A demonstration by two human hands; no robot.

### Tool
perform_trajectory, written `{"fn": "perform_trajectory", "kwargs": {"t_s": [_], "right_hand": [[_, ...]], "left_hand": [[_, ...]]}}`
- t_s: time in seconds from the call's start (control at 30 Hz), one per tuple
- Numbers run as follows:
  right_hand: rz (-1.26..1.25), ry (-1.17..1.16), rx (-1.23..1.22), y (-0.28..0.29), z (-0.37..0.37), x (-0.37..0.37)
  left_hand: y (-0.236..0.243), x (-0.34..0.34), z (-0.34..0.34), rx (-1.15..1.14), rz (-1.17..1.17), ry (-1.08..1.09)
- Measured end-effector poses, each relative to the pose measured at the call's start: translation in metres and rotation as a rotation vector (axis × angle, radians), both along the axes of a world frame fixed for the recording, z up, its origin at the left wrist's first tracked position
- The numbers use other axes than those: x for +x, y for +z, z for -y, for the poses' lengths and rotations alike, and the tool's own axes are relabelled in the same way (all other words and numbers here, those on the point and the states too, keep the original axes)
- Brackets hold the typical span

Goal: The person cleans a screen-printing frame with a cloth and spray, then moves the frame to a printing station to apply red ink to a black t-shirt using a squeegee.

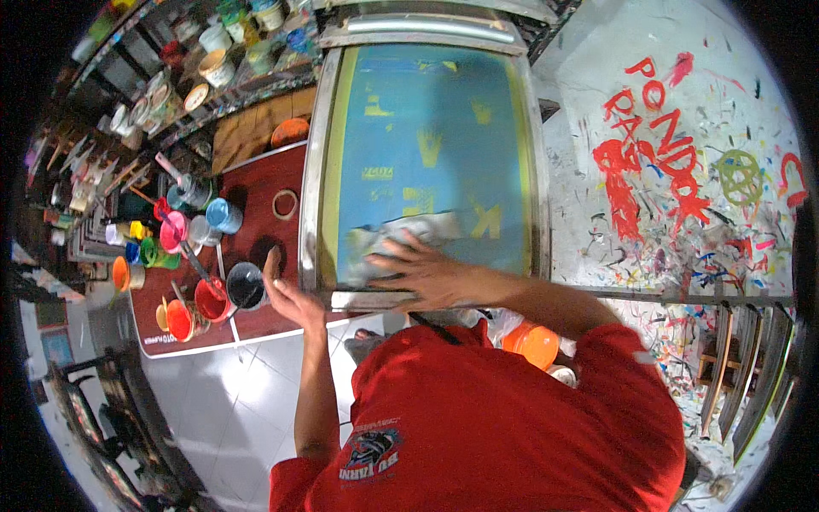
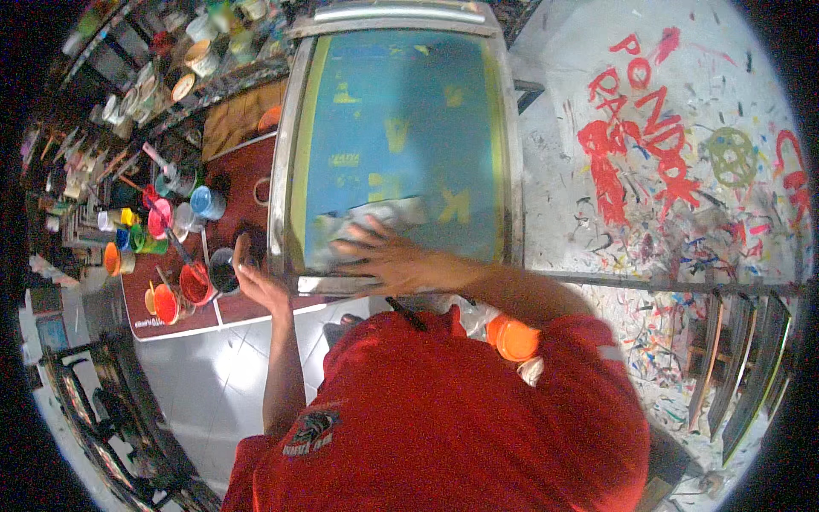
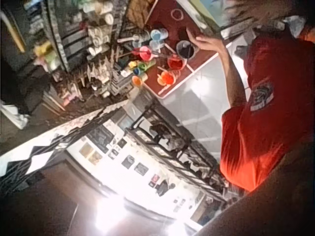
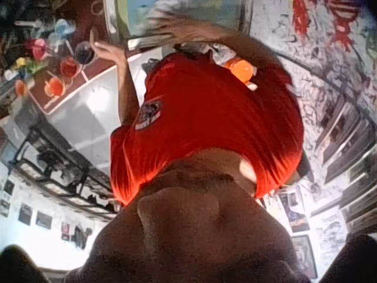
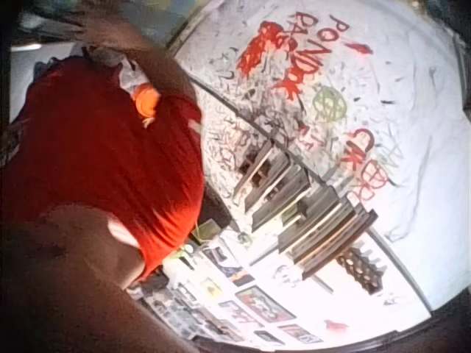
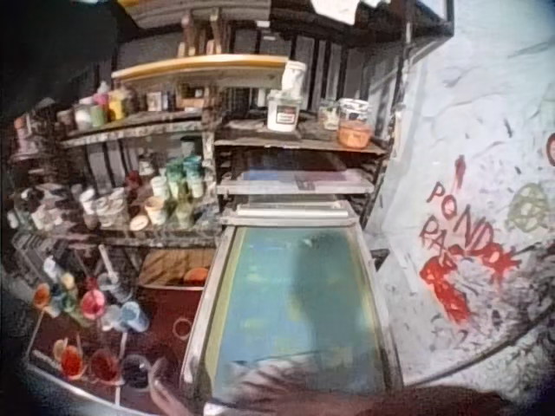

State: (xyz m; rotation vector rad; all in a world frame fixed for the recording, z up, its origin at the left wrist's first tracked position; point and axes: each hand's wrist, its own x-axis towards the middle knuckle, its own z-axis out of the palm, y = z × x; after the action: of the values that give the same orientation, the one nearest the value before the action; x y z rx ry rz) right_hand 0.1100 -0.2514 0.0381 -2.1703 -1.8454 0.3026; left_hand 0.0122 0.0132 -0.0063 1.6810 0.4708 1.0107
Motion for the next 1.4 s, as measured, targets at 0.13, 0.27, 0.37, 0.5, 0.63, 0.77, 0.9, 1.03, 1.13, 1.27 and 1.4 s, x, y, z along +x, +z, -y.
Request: {"fn": "perform_trajectory", "kwargs": {"t_s": [0.13, 0.27, 0.37, 0.5, 0.63, 0.77, 0.9, 1.03, 1.13, 1.27, 1.4], "right_hand": [[0.045, -0.326, 0.019, -0.003, 0.003, -0.032], [0.239, -0.768, -0.045, -0.030, 0.114, -0.022], [-0.010, -1.193, -0.136, -0.004, 0.092, 0.038], [0.263, -1.031, 0.165, -0.043, 0.017, 0.079], [0.134, -0.600, 0.045, -0.021, 0.021, 0.017], [0.180, -0.892, -0.101, -0.030, 0.098, 0.061], [0.118, -1.250, -0.105, -0.009, 0.045, 0.158], [0.142, -0.933, 0.049, -0.018, -0.020, 0.134], [0.087, -0.831, 0.135, -0.025, 0.022, 0.083], [0.121, -1.232, -0.155, -0.017, 0.082, 0.154], [0.059, -1.351, -0.015, -0.011, 0.065, 0.312]], "left_hand": [[0.009, 0.003, 0.003, 0.057, 0.036, 0.068], [0.006, 0.000, 0.000, 0.070, -0.024, 0.090], [0.008, 0.001, 0.000, 0.103, -0.064, 0.032], [0.000, 0.006, 0.000, 0.027, -0.039, -0.054], [0.007, -0.002, -0.004, 0.069, -0.036, -0.031], [0.013, 0.000, 0.005, -0.013, -0.086, 0.027], [0.013, 0.005, 0.001, 0.103, -0.096, -0.082], [0.003, 0.002, -0.005, -0.005, -0.081, -0.062], [0.012, -0.003, 0.003, -0.009, -0.111, -0.015], [0.007, -0.003, 0.003, 0.012, -0.156, 0.016], [0.009, 0.004, 0.002, 0.038, -0.164, 0.002]]}}
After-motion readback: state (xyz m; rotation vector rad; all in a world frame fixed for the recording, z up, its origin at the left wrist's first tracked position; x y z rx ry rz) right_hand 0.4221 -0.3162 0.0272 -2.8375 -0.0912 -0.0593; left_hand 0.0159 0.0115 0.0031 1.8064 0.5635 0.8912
